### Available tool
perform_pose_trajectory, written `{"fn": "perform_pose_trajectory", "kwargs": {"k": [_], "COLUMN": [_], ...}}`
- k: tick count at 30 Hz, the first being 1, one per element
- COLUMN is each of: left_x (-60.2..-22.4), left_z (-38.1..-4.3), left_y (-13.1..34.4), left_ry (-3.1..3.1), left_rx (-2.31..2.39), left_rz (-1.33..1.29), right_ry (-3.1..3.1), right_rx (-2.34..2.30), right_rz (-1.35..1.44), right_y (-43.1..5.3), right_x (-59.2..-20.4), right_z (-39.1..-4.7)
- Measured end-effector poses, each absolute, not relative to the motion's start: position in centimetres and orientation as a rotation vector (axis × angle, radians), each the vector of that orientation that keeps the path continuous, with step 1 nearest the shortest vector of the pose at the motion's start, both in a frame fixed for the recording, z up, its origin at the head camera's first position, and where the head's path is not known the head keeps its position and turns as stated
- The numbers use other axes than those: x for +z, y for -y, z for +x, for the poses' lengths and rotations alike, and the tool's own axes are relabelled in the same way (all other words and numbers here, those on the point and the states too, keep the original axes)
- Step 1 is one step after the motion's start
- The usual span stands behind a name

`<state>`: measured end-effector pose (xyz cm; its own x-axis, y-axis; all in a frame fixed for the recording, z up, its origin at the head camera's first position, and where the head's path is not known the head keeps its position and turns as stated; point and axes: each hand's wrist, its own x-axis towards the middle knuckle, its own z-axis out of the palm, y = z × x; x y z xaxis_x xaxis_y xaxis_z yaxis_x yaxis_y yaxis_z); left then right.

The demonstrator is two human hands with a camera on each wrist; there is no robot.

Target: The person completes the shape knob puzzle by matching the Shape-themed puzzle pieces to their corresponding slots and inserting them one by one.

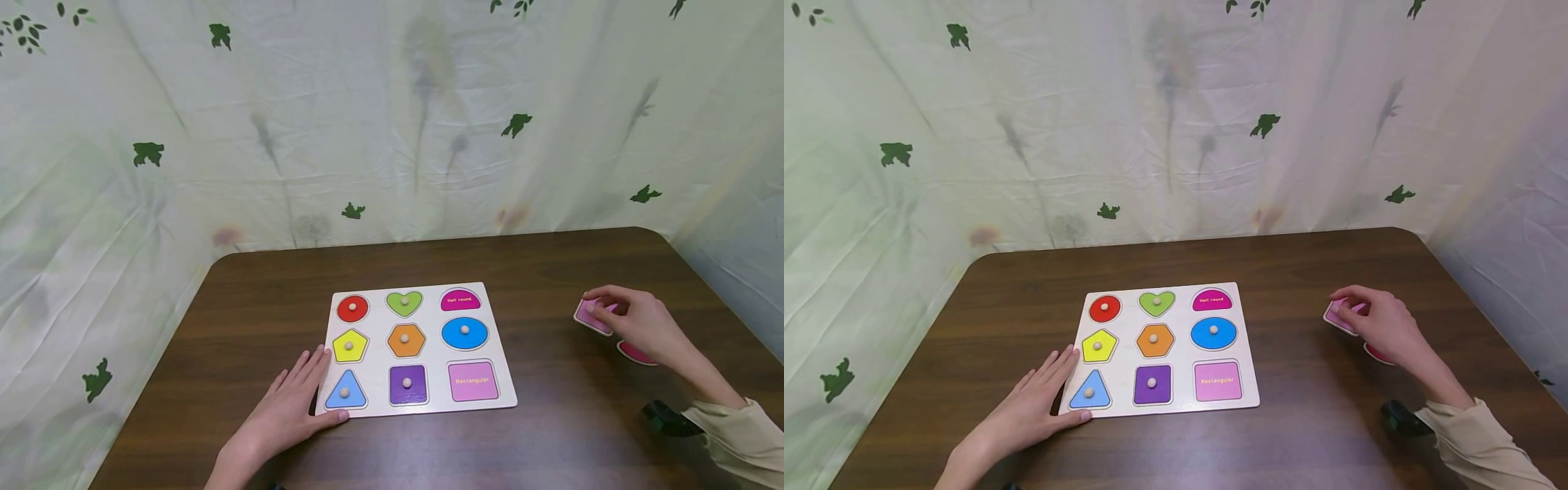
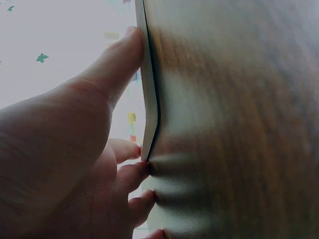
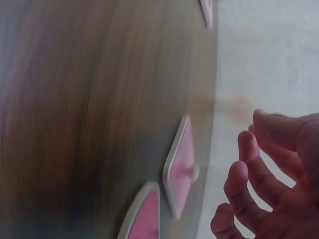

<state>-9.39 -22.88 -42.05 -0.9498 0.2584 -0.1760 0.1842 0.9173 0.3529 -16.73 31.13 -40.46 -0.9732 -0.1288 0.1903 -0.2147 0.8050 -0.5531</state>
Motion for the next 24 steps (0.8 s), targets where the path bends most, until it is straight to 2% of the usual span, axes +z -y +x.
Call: {"fn": "perform_pose_trajectory", "kwargs": {"k": [11,24], "left_x": [-42.1,-42.2], "left_z": [-9.4,-9.3], "left_y": [22.9,23.0], "left_ry": [-2.861,-2.866], "left_rx": [0.49,0.501], "left_rz": [0.336,0.346], "right_ry": [2.982,3.12], "right_rx": [0.92,0.912], "right_rz": [0.382,0.4], "right_y": [-34.7,-35.7], "right_x": [-41.4,-42.2], "right_z": [-18.6,-20.3]}}
